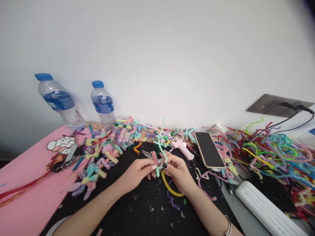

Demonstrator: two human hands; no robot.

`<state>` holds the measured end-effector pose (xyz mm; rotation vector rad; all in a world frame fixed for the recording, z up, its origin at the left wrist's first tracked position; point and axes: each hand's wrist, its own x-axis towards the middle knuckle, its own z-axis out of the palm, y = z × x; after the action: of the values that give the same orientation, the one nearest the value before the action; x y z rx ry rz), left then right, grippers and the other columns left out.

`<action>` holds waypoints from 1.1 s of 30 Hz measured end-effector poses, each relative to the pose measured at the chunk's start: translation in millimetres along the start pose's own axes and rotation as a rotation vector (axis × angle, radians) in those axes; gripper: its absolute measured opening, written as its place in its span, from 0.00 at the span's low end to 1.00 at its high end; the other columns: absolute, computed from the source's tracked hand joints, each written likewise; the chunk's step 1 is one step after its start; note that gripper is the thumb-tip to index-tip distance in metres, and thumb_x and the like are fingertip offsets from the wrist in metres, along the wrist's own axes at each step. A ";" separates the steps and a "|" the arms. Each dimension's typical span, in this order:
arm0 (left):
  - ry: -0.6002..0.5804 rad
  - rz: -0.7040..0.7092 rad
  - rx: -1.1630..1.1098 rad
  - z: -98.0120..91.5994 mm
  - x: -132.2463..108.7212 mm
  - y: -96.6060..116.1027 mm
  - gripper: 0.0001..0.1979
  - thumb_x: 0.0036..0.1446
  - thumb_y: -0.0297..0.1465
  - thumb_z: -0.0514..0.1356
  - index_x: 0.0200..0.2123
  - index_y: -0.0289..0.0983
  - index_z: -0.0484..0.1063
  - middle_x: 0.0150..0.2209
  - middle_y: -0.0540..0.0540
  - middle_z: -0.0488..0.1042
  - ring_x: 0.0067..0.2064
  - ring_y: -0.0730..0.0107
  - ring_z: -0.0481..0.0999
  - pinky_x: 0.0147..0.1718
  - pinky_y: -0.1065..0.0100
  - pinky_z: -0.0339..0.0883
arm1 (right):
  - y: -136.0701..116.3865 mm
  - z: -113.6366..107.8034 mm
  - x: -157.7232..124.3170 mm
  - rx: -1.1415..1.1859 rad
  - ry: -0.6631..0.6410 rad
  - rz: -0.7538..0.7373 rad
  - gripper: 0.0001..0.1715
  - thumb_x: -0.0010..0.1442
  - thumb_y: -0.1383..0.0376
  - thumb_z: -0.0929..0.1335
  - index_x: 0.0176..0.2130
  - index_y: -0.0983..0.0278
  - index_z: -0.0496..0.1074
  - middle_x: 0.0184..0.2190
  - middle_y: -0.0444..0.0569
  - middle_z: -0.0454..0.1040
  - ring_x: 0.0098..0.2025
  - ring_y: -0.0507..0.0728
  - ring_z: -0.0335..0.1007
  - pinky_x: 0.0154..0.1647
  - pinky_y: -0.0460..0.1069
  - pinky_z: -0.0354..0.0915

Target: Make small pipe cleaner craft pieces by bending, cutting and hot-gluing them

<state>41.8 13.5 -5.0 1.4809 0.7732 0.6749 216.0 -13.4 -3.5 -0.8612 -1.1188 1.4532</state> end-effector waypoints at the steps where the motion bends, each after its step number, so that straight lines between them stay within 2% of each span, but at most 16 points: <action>1: -0.011 -0.012 -0.026 -0.5 0.1 -0.8 0.13 0.58 0.34 0.54 0.30 0.33 0.74 0.25 0.47 0.73 0.27 0.71 0.69 0.29 0.71 0.63 | 0.1 0.2 0.1 0.024 -0.009 -0.001 0.06 0.50 0.62 0.72 0.27 0.63 0.74 0.32 0.44 0.66 0.21 0.45 0.55 0.18 0.42 0.46; 6: -0.023 -0.074 -0.165 -2.1 -0.9 -2.6 0.12 0.58 0.34 0.55 0.30 0.33 0.74 0.26 0.48 0.72 0.29 0.73 0.69 0.31 0.72 0.62 | -1.0 1.4 0.2 0.069 -0.017 0.012 0.05 0.51 0.63 0.72 0.28 0.62 0.73 0.32 0.43 0.66 0.20 0.45 0.55 0.18 0.43 0.41; 15: -0.001 -0.132 -0.287 -3.2 -1.3 -5.3 0.11 0.56 0.34 0.57 0.28 0.32 0.74 0.26 0.49 0.72 0.29 0.74 0.70 0.31 0.73 0.63 | 2.0 -1.1 0.7 0.070 0.020 0.012 0.07 0.52 0.63 0.72 0.29 0.64 0.72 0.30 0.42 0.64 0.19 0.44 0.53 0.17 0.43 0.42; 24: 0.004 -0.110 -0.264 -2.6 -0.4 -5.5 0.10 0.56 0.33 0.57 0.28 0.33 0.73 0.26 0.49 0.72 0.28 0.74 0.70 0.31 0.72 0.64 | 1.7 -1.6 1.3 0.087 0.012 0.023 0.05 0.53 0.65 0.71 0.29 0.64 0.72 0.30 0.42 0.63 0.19 0.43 0.51 0.17 0.43 0.40; 33: 0.055 0.004 -0.047 -4.1 0.6 -2.6 0.09 0.56 0.32 0.56 0.30 0.32 0.74 0.25 0.48 0.73 0.27 0.72 0.71 0.30 0.71 0.65 | 2.8 -1.8 0.9 0.038 0.079 0.051 0.08 0.52 0.62 0.71 0.30 0.64 0.70 0.29 0.41 0.64 0.18 0.43 0.50 0.17 0.42 0.41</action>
<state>38.7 16.5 -7.3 1.4265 0.7915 0.7349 216.7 -12.1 -6.6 -0.9192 -1.0139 1.4650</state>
